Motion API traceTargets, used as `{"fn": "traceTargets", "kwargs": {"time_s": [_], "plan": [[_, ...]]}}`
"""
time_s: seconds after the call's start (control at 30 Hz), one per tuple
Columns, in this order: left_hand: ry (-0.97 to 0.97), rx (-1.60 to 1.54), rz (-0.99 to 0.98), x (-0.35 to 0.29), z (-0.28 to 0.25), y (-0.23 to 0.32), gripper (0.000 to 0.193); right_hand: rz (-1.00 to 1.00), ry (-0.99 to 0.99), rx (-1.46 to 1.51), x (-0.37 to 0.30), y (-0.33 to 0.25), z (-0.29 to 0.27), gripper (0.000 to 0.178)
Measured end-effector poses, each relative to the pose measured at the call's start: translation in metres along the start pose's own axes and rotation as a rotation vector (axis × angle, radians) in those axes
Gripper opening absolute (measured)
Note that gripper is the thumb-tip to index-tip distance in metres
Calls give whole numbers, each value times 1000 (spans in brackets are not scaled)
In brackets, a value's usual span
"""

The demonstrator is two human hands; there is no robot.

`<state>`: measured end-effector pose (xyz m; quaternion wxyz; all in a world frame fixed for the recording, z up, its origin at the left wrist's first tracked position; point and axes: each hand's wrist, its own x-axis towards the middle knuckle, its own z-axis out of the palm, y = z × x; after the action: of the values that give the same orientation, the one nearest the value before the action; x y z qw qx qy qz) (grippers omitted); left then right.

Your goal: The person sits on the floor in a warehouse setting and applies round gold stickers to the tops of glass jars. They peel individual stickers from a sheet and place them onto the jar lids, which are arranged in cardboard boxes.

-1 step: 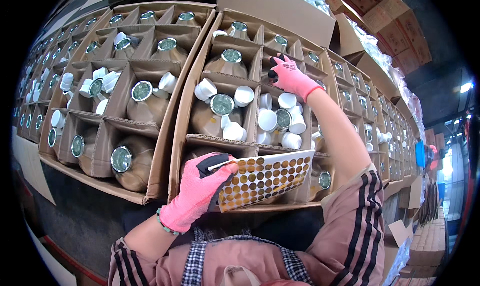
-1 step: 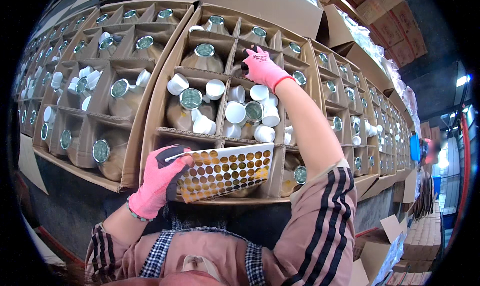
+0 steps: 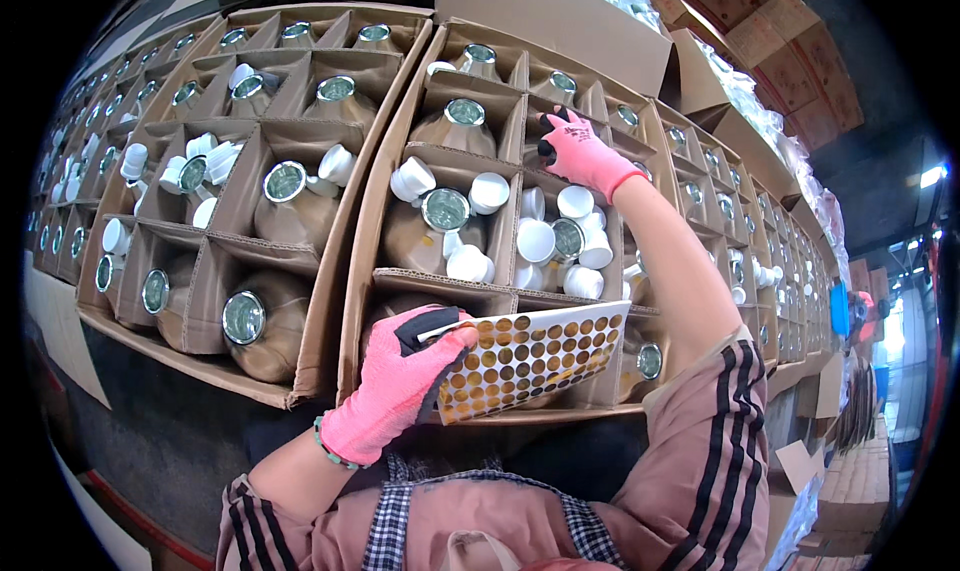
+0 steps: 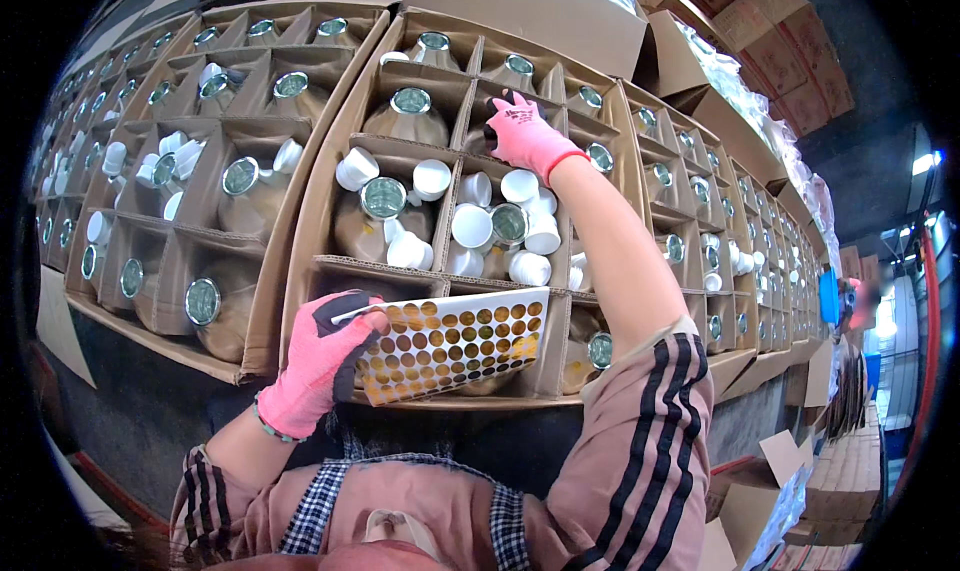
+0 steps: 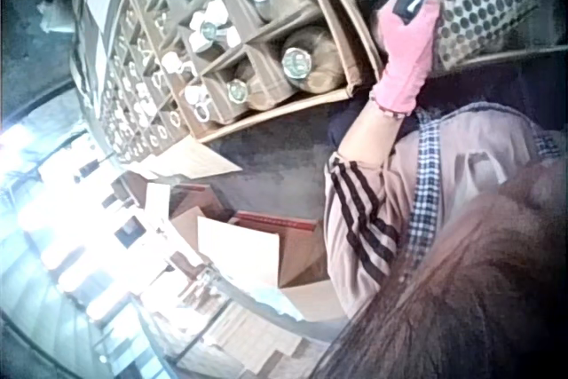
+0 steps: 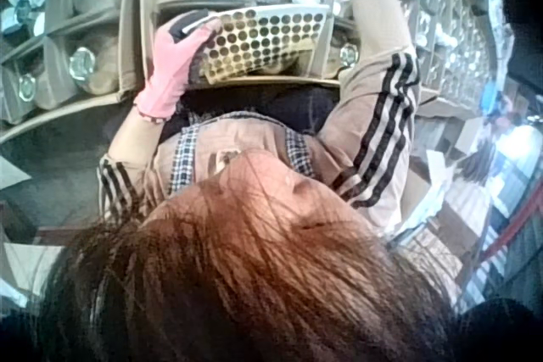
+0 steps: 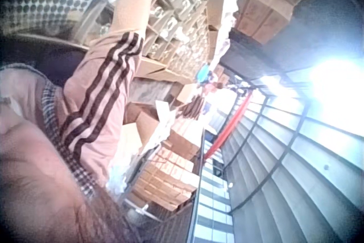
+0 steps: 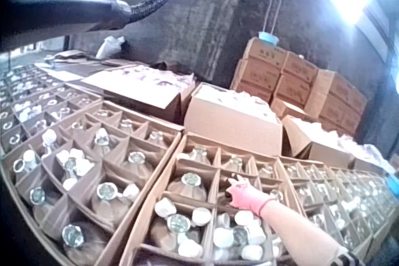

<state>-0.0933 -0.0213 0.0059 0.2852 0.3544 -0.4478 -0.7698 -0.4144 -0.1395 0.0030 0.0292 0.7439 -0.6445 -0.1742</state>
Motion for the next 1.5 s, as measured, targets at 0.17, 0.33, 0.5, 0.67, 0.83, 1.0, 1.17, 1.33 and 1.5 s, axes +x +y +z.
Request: {"fn": "traceTargets", "kwargs": {"time_s": [0.17, 0.33, 0.5, 0.67, 0.83, 1.0, 1.17, 1.33, 1.5], "plan": [[-14, -24, 9, -1, 0, 1, 18, -27, -68, -311, 7, -9, -4, 32], [-14, -1, 26, 1, 1, 0, 19, -15, 73, -270, 3, -4, 3, 33], [-13, 11, 56, 2, 2, -3, 19, 71, 329, -219, -4, -9, 1, 33], [23, 44, 40, -1, -2, -1, 20, 116, 629, 679, -57, -58, -77, 17], [-8, 43, 56, -1, -3, -1, 23, -283, 256, 521, -149, -117, -126, 21], [5, 12, 39, -2, 1, 1, 22, -315, 320, 424, -165, -129, -97, 23], [25, 10, 73, -2, 2, 0, 23, -305, 390, 454, -164, -132, -91, 24], [12, -12, 82, 0, 0, -5, 23, -369, 429, 408, -164, -135, -88, 31], [-2, -15, 73, 0, -1, -6, 22, -357, 420, 436, -161, -135, -87, 33]]}}
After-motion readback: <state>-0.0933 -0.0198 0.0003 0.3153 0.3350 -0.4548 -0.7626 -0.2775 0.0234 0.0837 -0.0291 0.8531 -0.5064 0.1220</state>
